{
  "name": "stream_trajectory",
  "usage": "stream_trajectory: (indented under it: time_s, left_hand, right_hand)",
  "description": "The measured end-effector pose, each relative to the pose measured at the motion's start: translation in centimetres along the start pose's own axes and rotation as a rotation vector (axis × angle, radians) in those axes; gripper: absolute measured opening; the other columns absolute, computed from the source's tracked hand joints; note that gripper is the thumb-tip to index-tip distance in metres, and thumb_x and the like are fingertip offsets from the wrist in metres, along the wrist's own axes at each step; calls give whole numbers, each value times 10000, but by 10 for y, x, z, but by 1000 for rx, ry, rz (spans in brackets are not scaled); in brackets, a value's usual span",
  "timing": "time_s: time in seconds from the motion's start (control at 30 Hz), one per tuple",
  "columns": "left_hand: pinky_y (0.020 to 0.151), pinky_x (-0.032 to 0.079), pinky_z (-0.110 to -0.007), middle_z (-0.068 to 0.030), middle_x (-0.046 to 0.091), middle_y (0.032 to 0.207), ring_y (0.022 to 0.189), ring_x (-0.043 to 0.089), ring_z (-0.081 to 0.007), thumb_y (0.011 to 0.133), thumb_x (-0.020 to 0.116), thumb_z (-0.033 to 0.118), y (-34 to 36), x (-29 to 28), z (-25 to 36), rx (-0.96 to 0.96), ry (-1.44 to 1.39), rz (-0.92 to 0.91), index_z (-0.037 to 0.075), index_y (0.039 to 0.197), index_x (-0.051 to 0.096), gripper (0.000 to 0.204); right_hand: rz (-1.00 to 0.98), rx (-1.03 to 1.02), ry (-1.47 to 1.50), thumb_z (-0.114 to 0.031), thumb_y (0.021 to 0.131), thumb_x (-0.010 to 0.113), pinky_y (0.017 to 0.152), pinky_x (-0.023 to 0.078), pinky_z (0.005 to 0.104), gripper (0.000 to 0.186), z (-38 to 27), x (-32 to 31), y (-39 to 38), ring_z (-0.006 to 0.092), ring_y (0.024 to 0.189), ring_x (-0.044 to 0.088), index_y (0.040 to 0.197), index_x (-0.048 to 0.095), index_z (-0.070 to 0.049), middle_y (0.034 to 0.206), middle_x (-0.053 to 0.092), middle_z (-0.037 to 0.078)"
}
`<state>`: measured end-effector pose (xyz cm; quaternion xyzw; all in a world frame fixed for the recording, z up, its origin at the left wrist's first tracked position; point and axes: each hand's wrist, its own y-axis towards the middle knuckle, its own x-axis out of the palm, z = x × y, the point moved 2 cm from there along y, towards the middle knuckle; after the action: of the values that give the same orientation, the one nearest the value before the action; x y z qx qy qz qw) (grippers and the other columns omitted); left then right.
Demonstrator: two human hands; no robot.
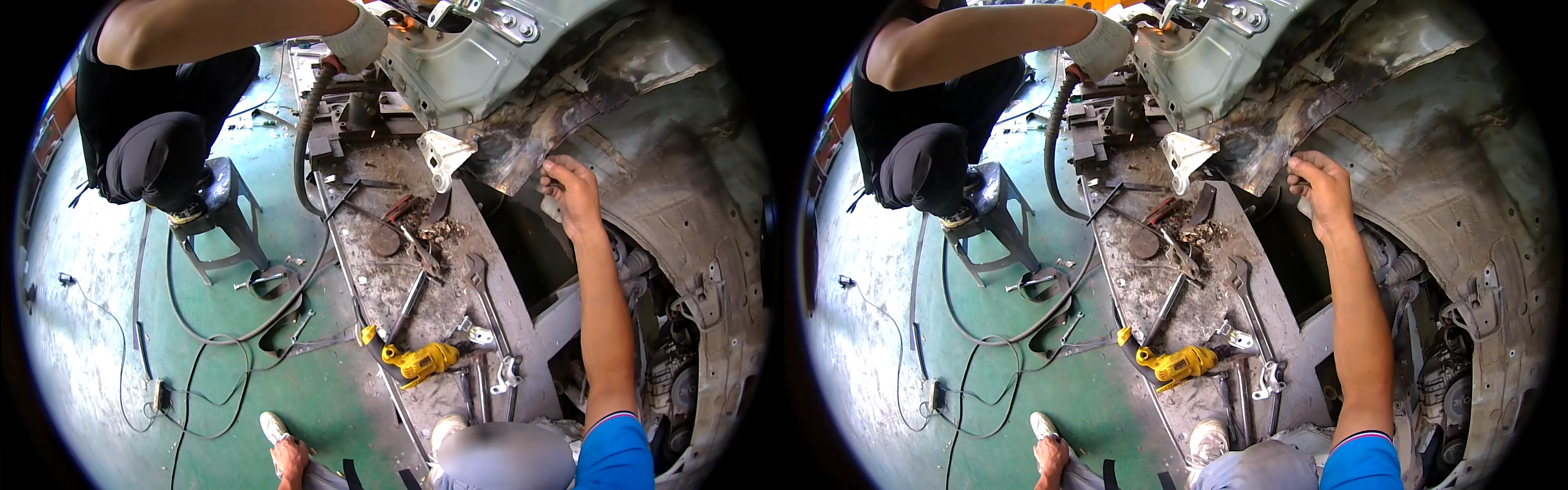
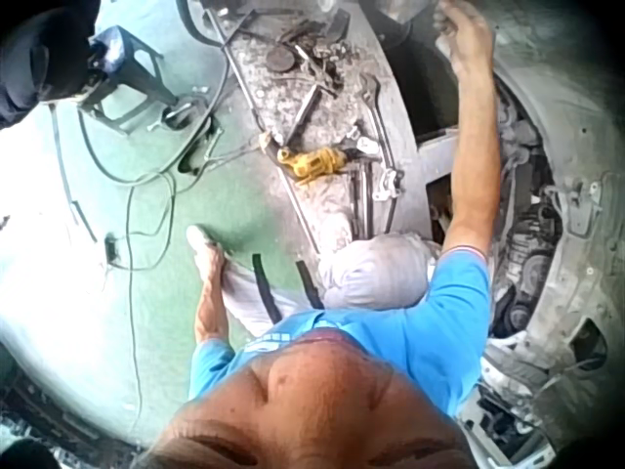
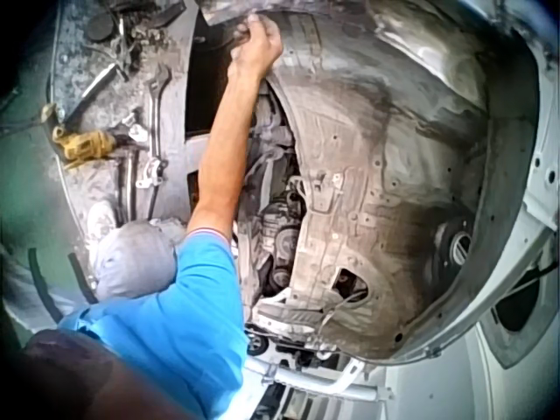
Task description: The person positions a metal patch onto a damaged car wheel well and holds it in place while a coworker welds the patch to the vehicle. The person uses a hammer to tap the patch and adjusts its position during the process.
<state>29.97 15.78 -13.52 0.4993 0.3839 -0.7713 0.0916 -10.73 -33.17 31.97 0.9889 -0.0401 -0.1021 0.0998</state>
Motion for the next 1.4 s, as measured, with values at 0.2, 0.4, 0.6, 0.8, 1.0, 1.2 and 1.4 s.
stream_trajectory:
  time_s: [0.2, 0.4, 0.6, 0.8, 1.0, 1.2, 1.4]
  left_hand:
    - [845, 463, -466, -160, 722, 894, 887, 681, -348, 797, 633, 284, -1, -1, 1, -1, 15, -9, 66, 868, 734, 251]
    - [850, 470, -464, -171, 723, 897, 882, 682, -356, 791, 611, 284, -1, -1, 4, 6, 10, -13, 68, 892, 745, 274]
    - [832, 493, -485, -201, 717, 901, 882, 678, -379, 777, 599, 280, -4, 0, 4, 30, -18, -15, 74, 927, 755, 299]
    - [796, 507, -506, -222, 700, 872, 851, 661, -416, 779, 612, 263, -35, -1, -6, 30, -161, 48, 26, 882, 725, 282]
    - [756, 522, -459, -234, 700, 877, 826, 673, -407, 795, 595, 239, -99, 20, -28, -70, -333, 143, 12, 881, 733, 279]
    - [786, 542, -385, -214, 722, 851, 811, 712, -322, 778, 631, 219, -98, 6, -43, -162, -645, 139, -31, 920, 733, 305]
    - [774, 539, -425, -224, 715, 893, 835, 712, -316, 860, 597, 328, -151, 10, -85, -66, -617, -164, -12, 935, 726, 371]
  right_hand:
    - [-35, 17, -30, -141, 878, 679, 655, 476, 235, 127, -3, -2, 2, 83, 730, 592, 943, 672, -32, 831, 641, -1]
    - [-105, 27, -97, -162, 884, 697, 653, 474, 246, 142, -9, -7, 6, 88, 715, 583, 924, 674, -28, 805, 637, 0]
    - [-118, 34, -199, -153, 878, 702, 644, 474, 251, 149, -16, -11, 11, 87, 717, 577, 924, 670, -16, 797, 628, 9]
    - [-165, 18, -244, -176, 876, 693, 649, 476, 263, 177, -19, -7, 14, 104, 702, 574, 912, 655, -8, 788, 619, 21]
    - [-230, 58, -236, -152, 887, 655, 661, 462, 263, 149, -16, -12, 18, 97, 713, 557, 928, 629, -11, 807, 600, 14]
    - [-237, 60, -181, -165, 880, 675, 653, 473, 278, 157, -18, -8, 19, 122, 681, 569, 884, 628, -15, 772, 613, 34]
    - [-239, 149, -188, -155, 869, 690, 632, 480, 273, 147, -19, -16, 23, 125, 686, 581, 900, 634, -23, 779, 619, 35]
